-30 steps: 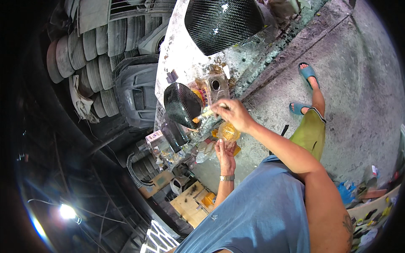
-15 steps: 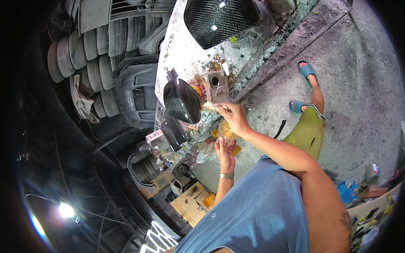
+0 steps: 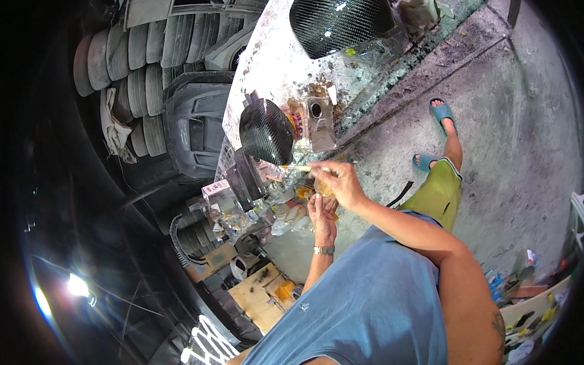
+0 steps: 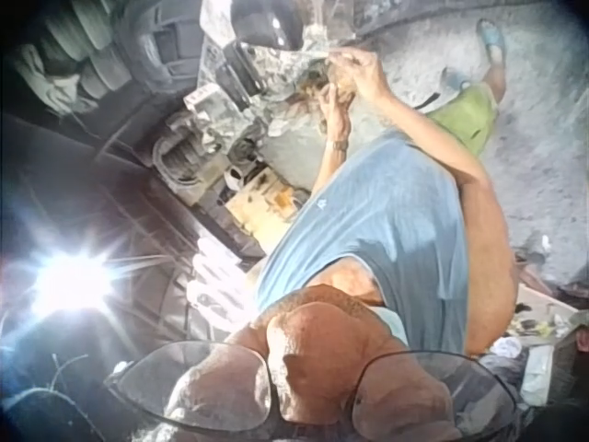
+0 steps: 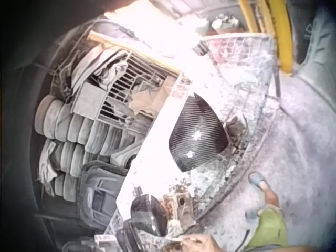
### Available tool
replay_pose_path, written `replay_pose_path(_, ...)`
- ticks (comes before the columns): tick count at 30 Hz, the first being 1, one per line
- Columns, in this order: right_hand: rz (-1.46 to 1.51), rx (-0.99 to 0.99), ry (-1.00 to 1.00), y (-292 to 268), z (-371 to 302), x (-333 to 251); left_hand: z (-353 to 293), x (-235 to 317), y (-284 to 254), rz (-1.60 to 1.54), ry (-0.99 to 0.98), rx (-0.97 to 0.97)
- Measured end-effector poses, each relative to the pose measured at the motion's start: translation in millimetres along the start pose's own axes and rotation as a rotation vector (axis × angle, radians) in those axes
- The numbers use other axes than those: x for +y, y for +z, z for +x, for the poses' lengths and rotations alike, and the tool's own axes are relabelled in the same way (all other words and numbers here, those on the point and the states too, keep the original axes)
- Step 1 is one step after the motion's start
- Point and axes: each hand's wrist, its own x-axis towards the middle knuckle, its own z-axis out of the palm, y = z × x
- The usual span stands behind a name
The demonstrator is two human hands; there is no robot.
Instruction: Apply a clear or resin coating to carbon fiber automotive components using a brush.
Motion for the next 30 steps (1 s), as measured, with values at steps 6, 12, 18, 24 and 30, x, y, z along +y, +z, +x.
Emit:
replay_pose_path(6,0.044,0.056,0.139,-19,-2,-13,-6,-5,-2,-0.035,0.038,0.05)
replay_pose_path(12,-0.721,-0.319,-0.592,0,-8,-56,-7,-11,-12,-0.095,0.032,0.086)
replay_pose_path(18,-1.163,-0.581,-0.956,13,21,-62,-11,-17,-16,-0.221,0.008,0.116)
replay_pose_path(24,-1.329,-0.656,-0.928,-6,10,-74,-9,-22,-17,-0.248,0.034,0.1)
replay_pose_path(30,-1.336,-0.737,-0.955,15,4,-76,-9,-22,-19,-0.308,0.028,0.089)
